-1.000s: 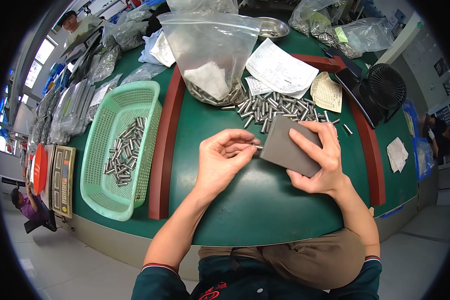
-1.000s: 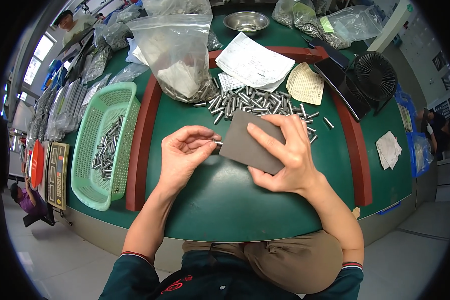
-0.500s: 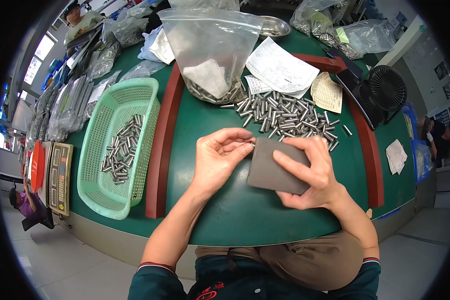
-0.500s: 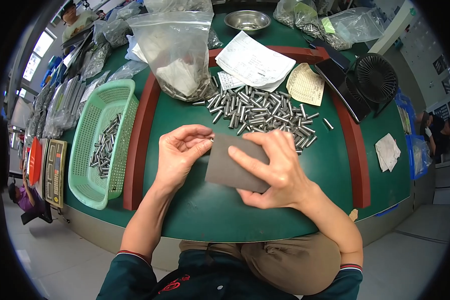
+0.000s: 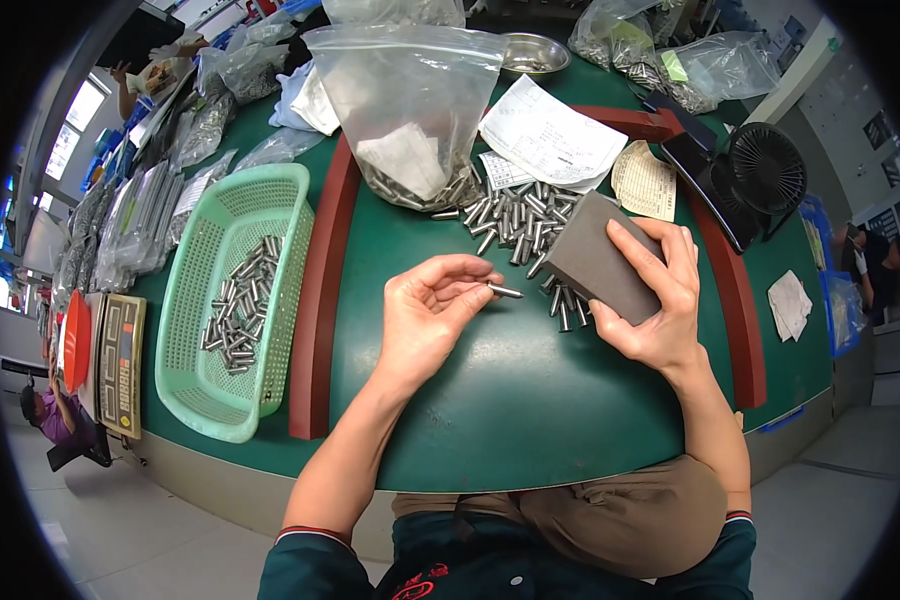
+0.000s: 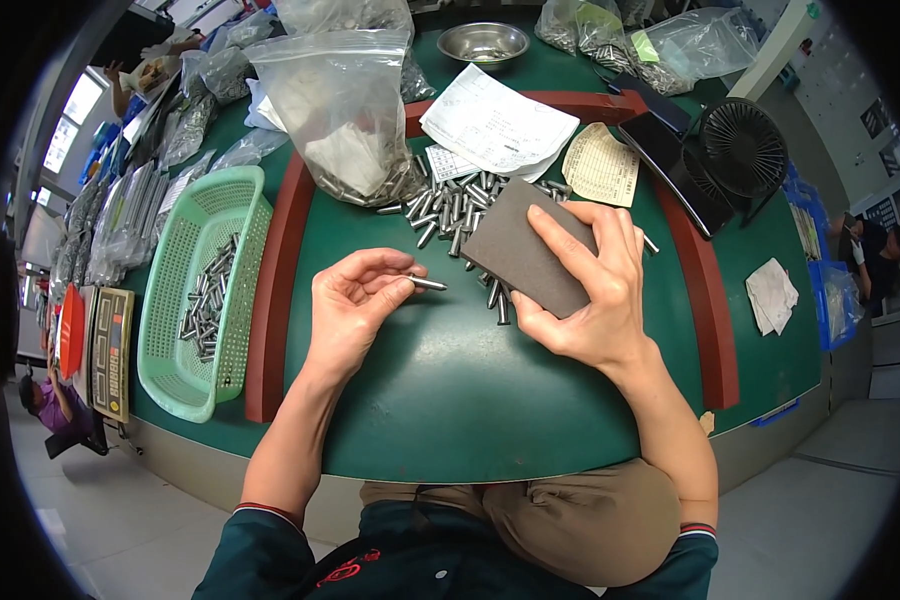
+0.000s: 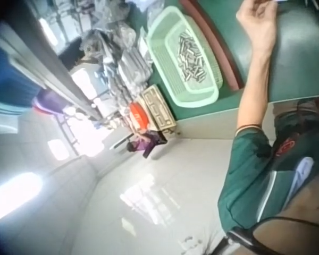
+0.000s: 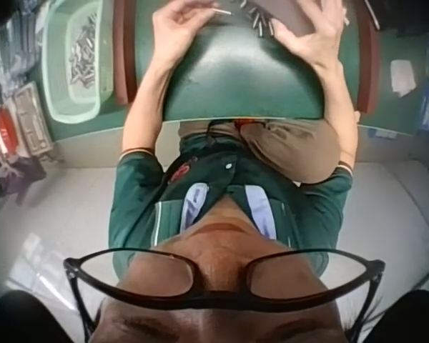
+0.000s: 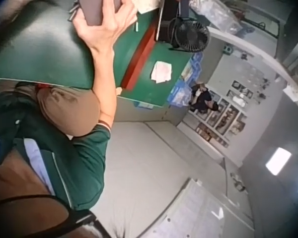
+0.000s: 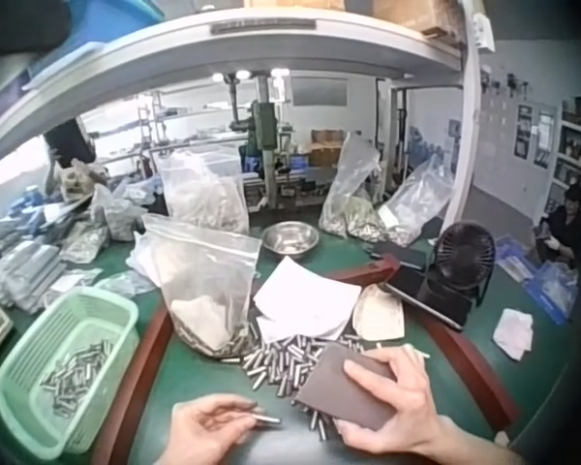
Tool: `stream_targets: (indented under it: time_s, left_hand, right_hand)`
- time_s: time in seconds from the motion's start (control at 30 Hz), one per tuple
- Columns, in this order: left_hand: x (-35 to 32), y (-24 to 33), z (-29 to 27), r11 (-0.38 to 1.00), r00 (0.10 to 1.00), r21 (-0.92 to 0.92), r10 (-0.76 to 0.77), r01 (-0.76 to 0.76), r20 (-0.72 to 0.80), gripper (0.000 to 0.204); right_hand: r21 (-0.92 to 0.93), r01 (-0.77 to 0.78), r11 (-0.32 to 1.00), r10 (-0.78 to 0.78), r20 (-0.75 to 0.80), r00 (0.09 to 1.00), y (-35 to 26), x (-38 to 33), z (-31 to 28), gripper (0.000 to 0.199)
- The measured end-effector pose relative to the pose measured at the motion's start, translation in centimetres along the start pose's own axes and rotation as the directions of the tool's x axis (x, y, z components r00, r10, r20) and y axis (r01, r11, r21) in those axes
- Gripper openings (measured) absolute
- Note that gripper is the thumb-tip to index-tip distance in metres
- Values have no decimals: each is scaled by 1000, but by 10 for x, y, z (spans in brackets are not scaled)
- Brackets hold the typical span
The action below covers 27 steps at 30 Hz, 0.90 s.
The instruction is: Sanding small cylindrical metal components using a handheld sanding block on a workbench.
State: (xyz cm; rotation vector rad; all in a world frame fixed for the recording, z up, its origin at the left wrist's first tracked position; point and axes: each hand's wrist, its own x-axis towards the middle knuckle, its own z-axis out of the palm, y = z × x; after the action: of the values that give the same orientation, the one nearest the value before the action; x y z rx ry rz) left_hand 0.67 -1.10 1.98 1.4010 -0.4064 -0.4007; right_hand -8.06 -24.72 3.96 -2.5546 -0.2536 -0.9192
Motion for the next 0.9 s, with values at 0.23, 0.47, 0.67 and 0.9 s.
stream_targets:
  time_s: [0.23, 0.47, 0.67, 0.9]
  left_hand:
    - [0, -4, -1, 1000, 1000, -16, 5, -5, -7, 20]
    - [-1, -5, 2, 996, 996, -39, 86, -85, 24, 22]
    - [-1, -5, 2, 991, 994, -95, 101, -96, 52, 21]
    - [2, -11, -4, 886, 988, -441, -109, 145, 106, 23]
  right_hand:
    - [199, 122, 972, -150, 133, 980, -20, -1, 9, 68]
    - [265, 63, 962, -102, 138, 985, -17, 1, 7, 67]
    - [53, -166, 985, 169, -75, 983, -1, 0, -2, 65]
    - [34, -165, 986, 167, -75, 983, 2, -2, 0, 65]
